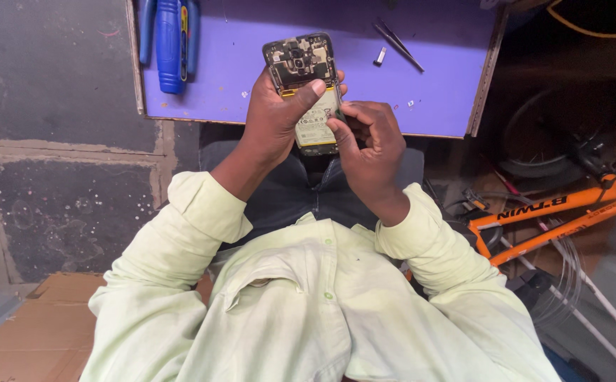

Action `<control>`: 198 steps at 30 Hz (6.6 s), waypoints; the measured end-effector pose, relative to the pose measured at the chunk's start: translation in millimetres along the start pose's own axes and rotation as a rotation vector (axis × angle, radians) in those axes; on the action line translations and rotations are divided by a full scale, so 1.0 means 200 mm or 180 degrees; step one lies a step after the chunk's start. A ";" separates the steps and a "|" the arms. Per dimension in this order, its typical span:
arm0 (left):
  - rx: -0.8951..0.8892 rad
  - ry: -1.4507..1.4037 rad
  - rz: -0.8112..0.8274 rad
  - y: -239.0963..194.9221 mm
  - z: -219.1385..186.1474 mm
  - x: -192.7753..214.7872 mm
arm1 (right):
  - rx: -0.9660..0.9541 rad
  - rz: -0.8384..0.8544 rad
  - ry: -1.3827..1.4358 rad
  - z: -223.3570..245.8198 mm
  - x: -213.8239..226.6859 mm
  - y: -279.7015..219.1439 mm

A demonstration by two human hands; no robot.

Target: The person assembles a smartphone by hand, connecting internal components, inserting the battery, and attaching the back cover. The person handles the phone chassis, motherboard, battery, and back cover during the process.

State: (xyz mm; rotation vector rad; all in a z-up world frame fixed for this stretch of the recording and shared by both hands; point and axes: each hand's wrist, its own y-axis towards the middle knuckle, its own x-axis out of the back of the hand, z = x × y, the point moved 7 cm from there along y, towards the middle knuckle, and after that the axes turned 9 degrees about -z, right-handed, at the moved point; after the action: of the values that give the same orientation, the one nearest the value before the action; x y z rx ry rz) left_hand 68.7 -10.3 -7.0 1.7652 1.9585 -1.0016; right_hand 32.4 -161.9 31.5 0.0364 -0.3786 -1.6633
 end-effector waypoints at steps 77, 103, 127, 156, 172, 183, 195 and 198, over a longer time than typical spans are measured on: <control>0.0371 -0.0902 0.0363 0.04 0.07 0.07 | 0.1116 -0.0112 -0.2396 -0.30 0.27 0.48; 0.0725 -0.0654 0.0587 0.00 0.07 -0.02 | 0.1835 0.0670 -0.0666 0.15 0.11 0.17; 0.0936 -0.0808 0.0569 -0.02 0.11 -0.01 | 0.1576 0.0720 -0.0364 0.11 0.11 0.14; 0.0719 -0.0316 0.0168 0.03 0.10 0.06 | 0.2183 0.0322 -0.1064 0.07 0.03 0.09; 0.0803 -0.0230 0.0068 0.04 0.09 0.07 | 0.2032 0.0252 -0.1107 0.06 0.00 0.09; 0.0758 -0.0213 0.0131 0.05 0.11 0.08 | 0.2083 0.0262 -0.1217 0.05 0.03 0.07; 0.0987 -0.0064 -0.0090 0.05 0.12 0.09 | 0.1991 -0.0030 -0.1160 0.13 0.01 0.08; 0.0937 -0.0114 -0.0032 0.04 0.10 0.08 | 0.2023 -0.0048 -0.1186 0.16 0.00 0.07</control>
State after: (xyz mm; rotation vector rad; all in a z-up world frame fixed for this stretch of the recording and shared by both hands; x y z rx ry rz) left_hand 68.2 -12.7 -34.2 1.8712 1.8768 -1.3745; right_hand 38.6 -155.7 66.1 0.2035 -1.1810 -1.5026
